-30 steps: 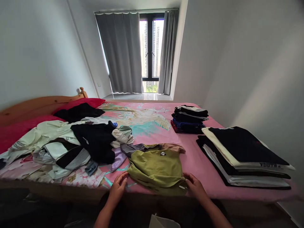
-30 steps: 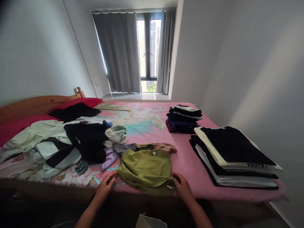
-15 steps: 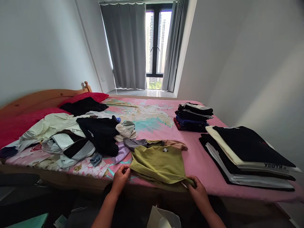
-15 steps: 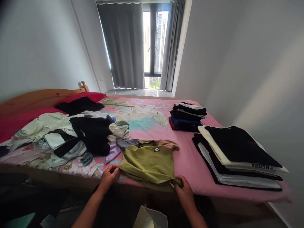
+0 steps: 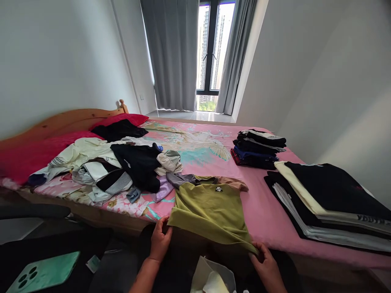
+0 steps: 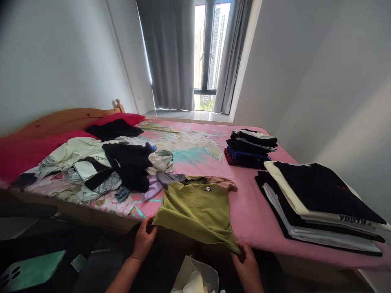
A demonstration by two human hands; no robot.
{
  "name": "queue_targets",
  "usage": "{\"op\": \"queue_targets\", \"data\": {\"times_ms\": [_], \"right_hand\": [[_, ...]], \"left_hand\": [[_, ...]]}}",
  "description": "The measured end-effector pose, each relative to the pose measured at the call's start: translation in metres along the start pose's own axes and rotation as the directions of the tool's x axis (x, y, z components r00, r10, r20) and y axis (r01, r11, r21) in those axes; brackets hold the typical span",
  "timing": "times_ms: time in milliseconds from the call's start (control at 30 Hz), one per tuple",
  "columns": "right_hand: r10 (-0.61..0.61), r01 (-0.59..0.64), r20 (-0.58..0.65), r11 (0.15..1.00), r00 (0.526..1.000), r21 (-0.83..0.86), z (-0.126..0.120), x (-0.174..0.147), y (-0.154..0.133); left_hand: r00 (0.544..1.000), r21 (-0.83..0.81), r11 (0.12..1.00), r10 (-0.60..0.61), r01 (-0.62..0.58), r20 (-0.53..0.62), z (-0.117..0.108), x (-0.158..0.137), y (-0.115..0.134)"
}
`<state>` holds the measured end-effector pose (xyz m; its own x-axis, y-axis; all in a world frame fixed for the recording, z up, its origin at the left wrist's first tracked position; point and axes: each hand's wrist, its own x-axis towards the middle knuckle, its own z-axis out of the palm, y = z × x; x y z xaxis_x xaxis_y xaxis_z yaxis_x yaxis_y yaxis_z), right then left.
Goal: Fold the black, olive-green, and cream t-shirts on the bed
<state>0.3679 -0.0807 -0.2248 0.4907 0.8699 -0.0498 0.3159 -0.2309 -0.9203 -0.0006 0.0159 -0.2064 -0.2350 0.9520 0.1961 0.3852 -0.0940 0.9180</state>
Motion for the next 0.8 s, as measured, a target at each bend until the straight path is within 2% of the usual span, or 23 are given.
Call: {"op": "queue_targets", "data": {"times_ms": [100, 167, 267, 333, 467, 500, 533, 567, 600, 667, 700, 733, 800], "right_hand": [[-0.045, 0.045, -0.001, 0.999, 0.999, 0.003, -0.004, -0.002, 0.002], [-0.04, 0.039, -0.046, 0.999, 0.998, -0.02, -0.009, -0.002, 0.0], [-0.004, -0.005, -0.173, 0.998, 0.985, -0.055, -0.019, -0.001, -0.008], [0.008, -0.017, -0.271, 0.999, 0.963, -0.034, -0.026, 0.0, -0.019], [-0.085, 0.11, -0.468, 0.994, 0.88, 0.026, -0.046, 0.001, -0.055], [-0.114, 0.133, -0.493, 0.991, 0.863, 0.003, -0.052, 0.002, -0.065], [-0.134, 0.137, -0.478, 0.99, 0.868, -0.028, -0.058, 0.002, -0.076], [-0.138, 0.129, -0.431, 0.99, 0.892, -0.05, -0.064, 0.003, -0.086], [-0.12, 0.108, -0.356, 0.993, 0.927, -0.053, -0.07, 0.002, -0.095], [-0.046, 0.046, -0.222, 0.999, 0.974, -0.009, -0.083, -0.001, -0.114], [-0.014, 0.021, -0.198, 0.999, 0.98, 0.033, -0.09, -0.004, -0.123], [-0.001, 0.017, -0.211, 0.997, 0.978, 0.075, -0.097, -0.008, -0.132], [-0.062, 0.097, -0.296, 0.99, 0.953, 0.105, -0.112, -0.016, -0.152]], "left_hand": [[0.999, 0.051, 0.998, -0.038, 0.038, -0.004, -0.001, 0.007, 0.005], [0.998, 0.042, 0.997, -0.058, 0.059, -0.025, -0.002, 0.011, 0.007], [0.996, -0.027, 0.998, -0.057, 0.055, -0.061, -0.008, 0.012, 0.012], [0.992, -0.07, 0.997, -0.031, 0.023, -0.125, -0.014, 0.012, 0.023], [0.938, -0.067, 0.988, 0.107, -0.136, -0.329, -0.035, 0.018, 0.07], [0.916, -0.057, 0.982, 0.146, -0.179, -0.374, -0.041, 0.02, 0.086], [0.903, -0.046, 0.978, 0.17, -0.205, -0.395, -0.047, 0.023, 0.102], [0.91, -0.048, 0.979, 0.166, -0.199, -0.381, -0.054, 0.025, 0.119], [0.94, -0.066, 0.986, 0.127, -0.156, -0.318, -0.06, 0.027, 0.134], [0.992, -0.134, 0.991, -0.012, -0.006, -0.127, -0.072, 0.027, 0.163], [0.995, -0.169, 0.983, -0.08, 0.069, -0.053, -0.077, 0.026, 0.175], [0.992, -0.208, 0.971, -0.127, 0.119, -0.025, -0.083, 0.023, 0.187], [0.975, -0.285, 0.953, -0.156, 0.106, -0.158, -0.094, 0.017, 0.206]]}}
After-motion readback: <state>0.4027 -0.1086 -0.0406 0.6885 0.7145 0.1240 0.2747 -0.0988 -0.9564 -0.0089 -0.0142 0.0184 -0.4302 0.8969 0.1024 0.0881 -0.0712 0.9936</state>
